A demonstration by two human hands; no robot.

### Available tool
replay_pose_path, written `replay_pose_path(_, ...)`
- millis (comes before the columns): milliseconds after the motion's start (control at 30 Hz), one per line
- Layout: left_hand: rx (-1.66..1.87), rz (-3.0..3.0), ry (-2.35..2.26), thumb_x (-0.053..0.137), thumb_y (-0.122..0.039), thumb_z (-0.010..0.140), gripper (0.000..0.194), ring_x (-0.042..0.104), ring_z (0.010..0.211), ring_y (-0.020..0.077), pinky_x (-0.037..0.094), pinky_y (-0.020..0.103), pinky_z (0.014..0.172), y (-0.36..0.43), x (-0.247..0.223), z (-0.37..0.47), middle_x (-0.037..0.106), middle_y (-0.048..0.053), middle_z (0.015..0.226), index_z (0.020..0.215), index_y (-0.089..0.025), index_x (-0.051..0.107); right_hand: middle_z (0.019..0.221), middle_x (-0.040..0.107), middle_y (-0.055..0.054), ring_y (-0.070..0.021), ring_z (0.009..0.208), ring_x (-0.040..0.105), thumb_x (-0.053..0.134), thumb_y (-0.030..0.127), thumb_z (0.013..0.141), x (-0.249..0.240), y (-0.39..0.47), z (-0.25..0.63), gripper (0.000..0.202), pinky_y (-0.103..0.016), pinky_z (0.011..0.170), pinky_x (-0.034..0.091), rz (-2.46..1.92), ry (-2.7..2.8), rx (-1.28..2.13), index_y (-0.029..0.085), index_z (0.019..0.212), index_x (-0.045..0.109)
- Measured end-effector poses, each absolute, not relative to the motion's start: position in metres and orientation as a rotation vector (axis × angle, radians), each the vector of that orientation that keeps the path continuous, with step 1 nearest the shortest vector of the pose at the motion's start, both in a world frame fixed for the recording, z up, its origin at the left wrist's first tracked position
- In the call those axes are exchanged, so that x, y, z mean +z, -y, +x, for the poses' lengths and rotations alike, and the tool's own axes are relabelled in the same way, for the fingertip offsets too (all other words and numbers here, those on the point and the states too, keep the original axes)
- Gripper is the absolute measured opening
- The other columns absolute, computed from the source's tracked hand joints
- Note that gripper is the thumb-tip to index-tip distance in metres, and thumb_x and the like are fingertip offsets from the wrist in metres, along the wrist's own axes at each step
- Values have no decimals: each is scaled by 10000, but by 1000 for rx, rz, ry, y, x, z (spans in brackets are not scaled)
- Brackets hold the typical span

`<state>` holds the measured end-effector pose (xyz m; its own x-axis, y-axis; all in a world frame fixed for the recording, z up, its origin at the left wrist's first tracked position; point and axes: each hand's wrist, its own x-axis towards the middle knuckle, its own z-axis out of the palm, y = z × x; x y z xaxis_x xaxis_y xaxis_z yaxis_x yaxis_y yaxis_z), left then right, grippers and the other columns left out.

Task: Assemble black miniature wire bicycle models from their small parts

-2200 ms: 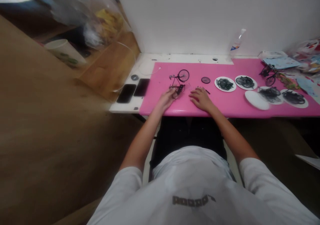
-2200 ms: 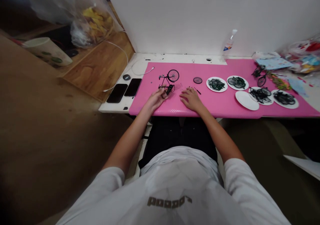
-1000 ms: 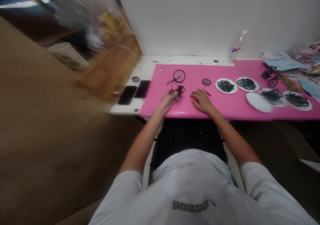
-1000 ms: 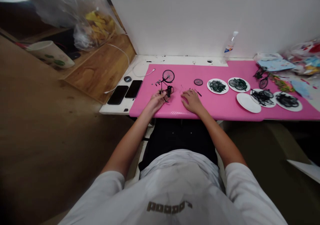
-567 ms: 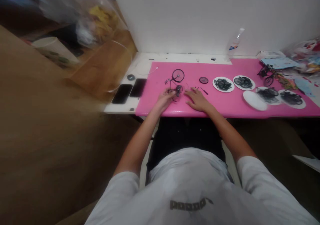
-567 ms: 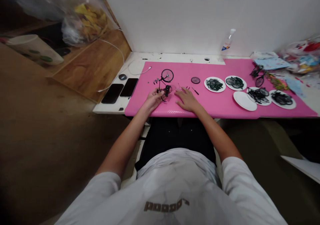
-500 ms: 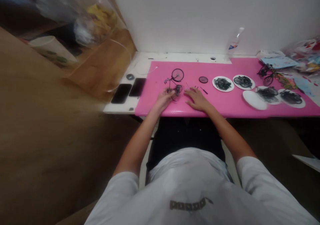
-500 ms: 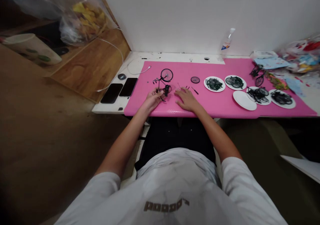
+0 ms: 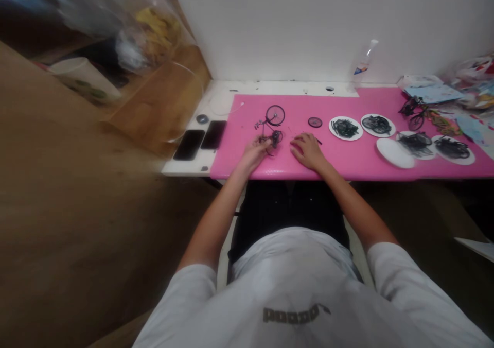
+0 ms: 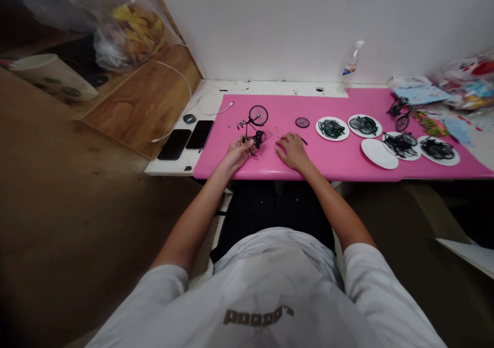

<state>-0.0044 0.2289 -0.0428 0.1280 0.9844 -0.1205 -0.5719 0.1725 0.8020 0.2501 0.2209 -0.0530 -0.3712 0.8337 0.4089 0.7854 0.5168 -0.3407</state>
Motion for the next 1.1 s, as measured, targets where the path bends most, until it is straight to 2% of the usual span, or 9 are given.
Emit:
replay_pose_path(300,1274,666,-750,910,-17,811,346,807,1093,230,600,474,1171,-229,-42,-3,814,56,1024,989,-172,657,1340,742,-170,-402,1395,509,555,390,1080,-55,-224,251,375,-610,1258,415,-1321,2210,102,177,1277,792)
replay_pose_path(467,1272,657,-763,907,-5,807,358,808,1133,246,597,483,1171,-230,-41,-3,818,58,1024,985,-174,647,1291,755,-160,-416,1351,536,562,313,1052,-53,-224,251,296,-613,1188,457,-1365,2151,99,195,1238,761)
replay_pose_path(600,1281,649,-767,910,7,790,385,802,1128,242,597,482,1166,-230,-42,-3,813,53,1035,981,-178,632,1285,757,-170,-434,1376,516,549,335,1067,-55,-226,252,291,-639,1186,443,-1373,2190,103,203,1162,790)
replay_pose_path(767,1297,641,-790,928,7,753,441,792,1176,250,587,472,1157,-232,-46,-4,786,36,1018,969,-191,599,1290,760,-172,-435,1390,514,526,340,1069,-58,-229,253,339,-666,1206,433,-1356,2192,120,199,1186,811)
replay_pose_path(867,1298,656,-776,937,-6,747,448,800,1136,228,591,435,1139,-233,-49,-5,782,23,1009,971,-195,597,1348,754,-165,-433,1407,505,528,339,1065,-57,-228,253,352,-660,1217,433,-1357,2186,112,195,1204,818)
replay_pose_path(1000,1294,672,-746,940,-11,745,446,809,1050,201,607,416,1116,-234,-51,-6,792,23,1025,973,-194,602,1298,791,-150,-435,1398,521,542,341,1060,-56,-226,252,355,-664,1204,438,-1338,2188,120,197,1212,828)
replay_pose_path(1100,1300,672,-749,946,-13,737,457,809,1094,217,600,426,1133,-234,-51,-6,794,26,1034,976,-196,604,1313,795,-148,-450,1407,513,595,378,1039,-57,-226,252,336,-690,1189,434,-1338,2173,117,210,1208,832)
